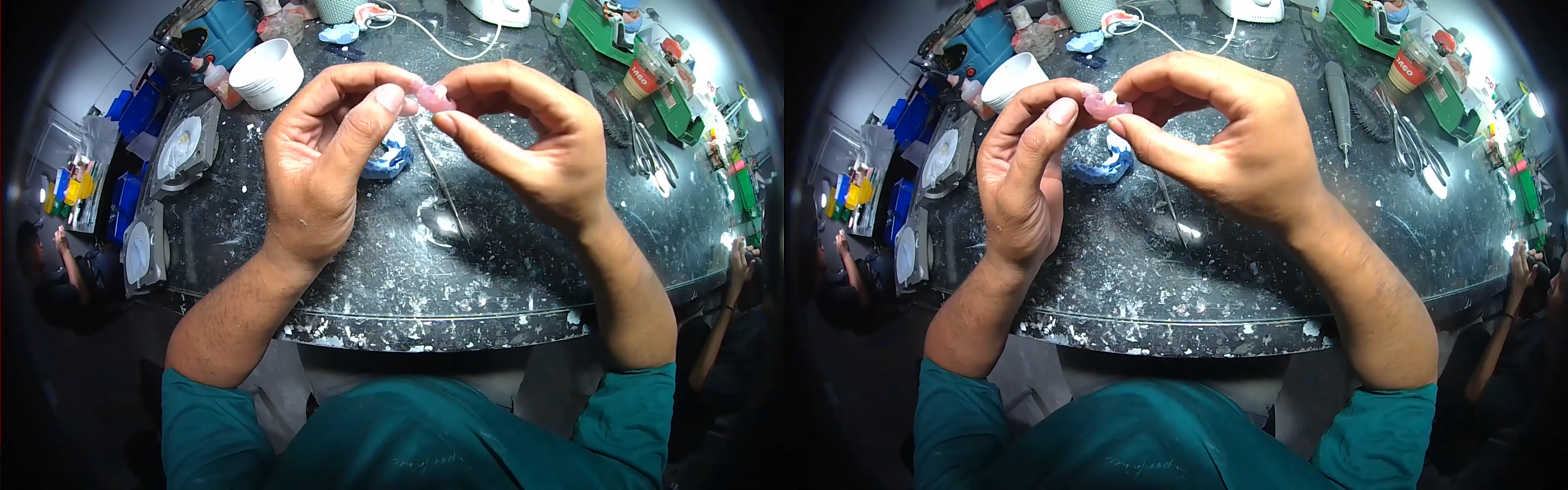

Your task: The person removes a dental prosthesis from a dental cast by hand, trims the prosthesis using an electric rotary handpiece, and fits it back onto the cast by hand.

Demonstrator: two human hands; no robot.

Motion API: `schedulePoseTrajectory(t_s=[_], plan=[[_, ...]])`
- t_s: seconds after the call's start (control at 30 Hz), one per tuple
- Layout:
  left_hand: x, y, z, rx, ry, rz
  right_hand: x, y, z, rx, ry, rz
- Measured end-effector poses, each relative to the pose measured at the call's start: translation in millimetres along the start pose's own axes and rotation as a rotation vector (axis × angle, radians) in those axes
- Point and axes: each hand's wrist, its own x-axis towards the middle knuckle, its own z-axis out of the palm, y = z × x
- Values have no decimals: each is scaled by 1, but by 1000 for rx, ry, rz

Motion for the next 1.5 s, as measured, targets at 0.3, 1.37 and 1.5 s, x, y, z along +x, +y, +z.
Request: schedulePoseTrajectory(t_s=[0.3, 1.37, 1.5], plan=[[0, 0, 0, -75, -35, -60, 0, -5, -3, 198, -47, 106], [-3, 7, 8, -168, -14, -231, 1, 4, 0, 448, 27, 124], [-5, 4, 6, -17, -38, -83, 1, 1, -2, 460, -4, 128]])
